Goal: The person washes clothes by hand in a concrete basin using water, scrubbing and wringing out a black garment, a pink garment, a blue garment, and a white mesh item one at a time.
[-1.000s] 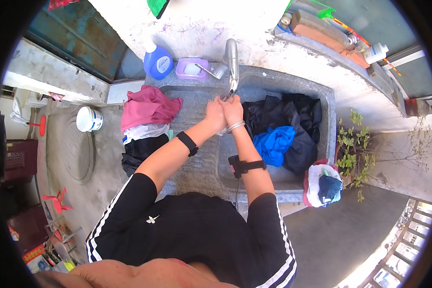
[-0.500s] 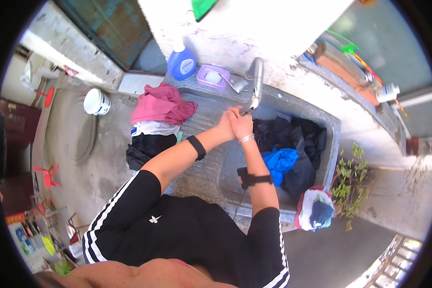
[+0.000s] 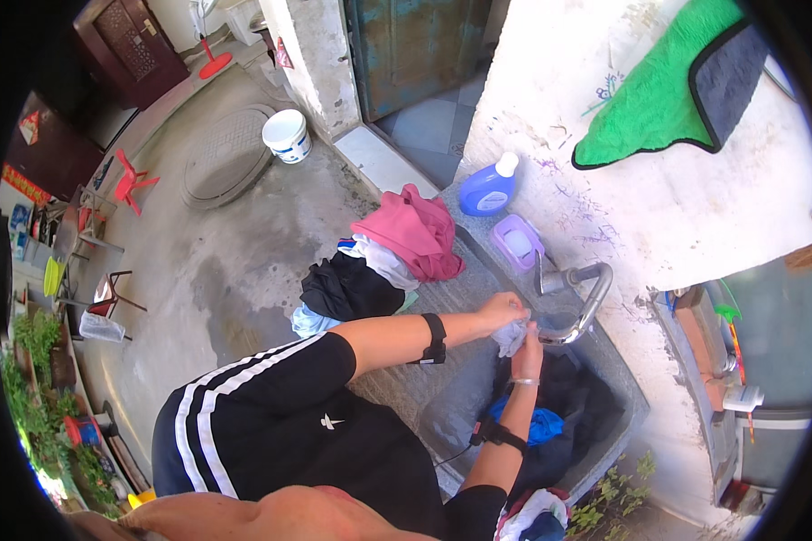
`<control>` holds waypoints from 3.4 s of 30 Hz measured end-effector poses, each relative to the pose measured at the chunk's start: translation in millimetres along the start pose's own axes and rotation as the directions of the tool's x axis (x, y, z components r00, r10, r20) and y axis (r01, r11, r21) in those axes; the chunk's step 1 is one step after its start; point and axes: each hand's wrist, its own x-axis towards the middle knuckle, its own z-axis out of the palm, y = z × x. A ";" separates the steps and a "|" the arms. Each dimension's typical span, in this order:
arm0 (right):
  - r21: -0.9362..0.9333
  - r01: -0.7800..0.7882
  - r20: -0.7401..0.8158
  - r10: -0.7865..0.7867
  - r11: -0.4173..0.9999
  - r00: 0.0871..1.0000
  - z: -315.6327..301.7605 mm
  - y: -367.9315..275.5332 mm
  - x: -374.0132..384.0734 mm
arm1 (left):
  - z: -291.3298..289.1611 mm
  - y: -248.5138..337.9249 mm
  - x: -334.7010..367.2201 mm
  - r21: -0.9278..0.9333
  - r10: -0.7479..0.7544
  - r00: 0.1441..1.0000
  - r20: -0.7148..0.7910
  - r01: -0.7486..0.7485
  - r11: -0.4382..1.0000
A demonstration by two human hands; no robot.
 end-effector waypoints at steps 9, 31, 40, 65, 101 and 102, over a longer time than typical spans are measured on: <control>-0.439 -0.010 -0.290 -0.132 0.898 0.948 -18.7 -12.1 -3.0 | -20.1 13.8 -14.2 -0.097 0.510 0.859 -0.034 -0.511 0.854; 0.077 0.484 -0.366 -0.427 0.872 0.827 17.8 -28.3 -11.3 | -62.3 -34.9 -25.7 0.575 0.341 0.939 -0.038 -0.259 0.776; -0.409 0.228 0.136 -0.188 0.884 0.973 51.6 0.3 -47.3 | -52.4 -6.5 -32.6 -0.545 -0.157 0.732 0.663 0.616 0.569; 0.414 0.133 -0.050 -0.123 0.901 0.991 15.4 -4.3 -32.5 | -54.0 19.9 -42.6 -0.109 0.139 0.821 0.554 -0.095 0.990; 0.313 0.191 -0.190 -0.136 0.930 0.972 27.4 -7.8 -35.0 | -37.1 23.0 -40.6 -0.018 0.285 0.870 0.402 -0.304 0.952; 0.313 0.189 -0.192 -0.133 0.931 0.972 27.0 -7.5 -35.2 | -37.9 21.8 -39.7 -0.013 0.276 0.872 0.404 -0.296 0.955</control>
